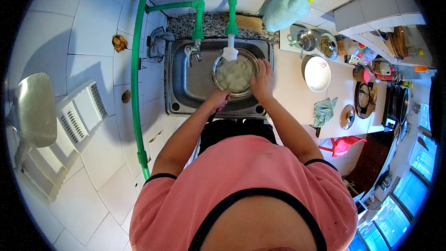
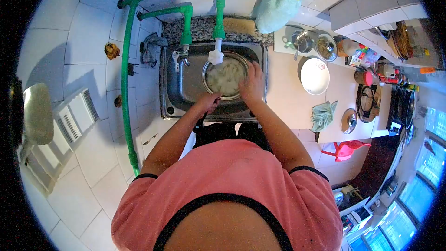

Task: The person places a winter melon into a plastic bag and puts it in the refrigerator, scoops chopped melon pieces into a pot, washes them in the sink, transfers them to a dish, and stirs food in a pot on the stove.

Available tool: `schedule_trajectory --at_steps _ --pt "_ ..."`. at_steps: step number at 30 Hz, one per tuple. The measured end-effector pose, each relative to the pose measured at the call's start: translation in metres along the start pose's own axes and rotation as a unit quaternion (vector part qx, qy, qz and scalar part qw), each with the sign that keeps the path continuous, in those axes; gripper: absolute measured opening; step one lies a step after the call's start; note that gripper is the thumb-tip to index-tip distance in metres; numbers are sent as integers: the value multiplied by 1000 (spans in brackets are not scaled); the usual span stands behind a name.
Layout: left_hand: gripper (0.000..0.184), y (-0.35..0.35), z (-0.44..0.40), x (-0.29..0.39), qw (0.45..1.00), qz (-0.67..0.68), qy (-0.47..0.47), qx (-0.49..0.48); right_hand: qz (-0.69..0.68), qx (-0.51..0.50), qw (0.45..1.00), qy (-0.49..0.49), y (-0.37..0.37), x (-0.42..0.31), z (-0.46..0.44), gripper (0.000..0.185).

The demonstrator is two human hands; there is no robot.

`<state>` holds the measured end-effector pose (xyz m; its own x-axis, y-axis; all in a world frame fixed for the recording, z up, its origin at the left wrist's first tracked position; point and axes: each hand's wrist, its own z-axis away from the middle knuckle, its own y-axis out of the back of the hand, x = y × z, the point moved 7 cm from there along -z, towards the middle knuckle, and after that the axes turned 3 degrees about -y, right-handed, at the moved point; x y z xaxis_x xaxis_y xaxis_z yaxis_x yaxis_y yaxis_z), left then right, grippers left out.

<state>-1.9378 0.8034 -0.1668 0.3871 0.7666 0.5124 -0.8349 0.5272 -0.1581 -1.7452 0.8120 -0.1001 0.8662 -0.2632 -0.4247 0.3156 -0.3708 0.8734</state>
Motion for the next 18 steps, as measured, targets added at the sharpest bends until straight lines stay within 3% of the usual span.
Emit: schedule_trajectory --at_steps 2,3,5,7,8,10,12,14,15,17,18 --pt "33 2 4 -2 999 -38 -6 22 -72 -97 976 179 0 -35 -20 38" --pt "34 3 3 -6 999 -35 -11 17 -72 -99 976 179 -7 -39 -23 38" --pt "36 3 2 -12 999 -31 -17 13 104 -294 935 170 -51 -45 -15 27" --pt "36 -4 6 2 987 -96 -127 -14 110 -342 924 133 -68 -48 -15 27" --pt "36 -5 10 4 988 -92 -127 -11 115 -392 908 91 -79 -43 -9 26" --pt "36 -2 16 -8 999 14 -32 10 50 -390 914 100 -107 -33 0 26" --pt "36 2 10 -13 999 22 -28 1 -13 -383 917 108 -114 -34 -9 26" --pt "36 6 2 -23 999 33 -23 -7 -152 -382 910 54 -100 -43 -27 23" --pt "36 10 -2 -24 999 14 -53 1 -150 -384 909 56 -94 -46 -30 23" --pt "36 13 -1 -21 997 -6 -82 10 -314 -344 882 -70 -85 -40 -39 16" --pt "36 15 -1 -22 998 -1 -66 9 -313 -343 883 -71 -82 -41 -40 16"
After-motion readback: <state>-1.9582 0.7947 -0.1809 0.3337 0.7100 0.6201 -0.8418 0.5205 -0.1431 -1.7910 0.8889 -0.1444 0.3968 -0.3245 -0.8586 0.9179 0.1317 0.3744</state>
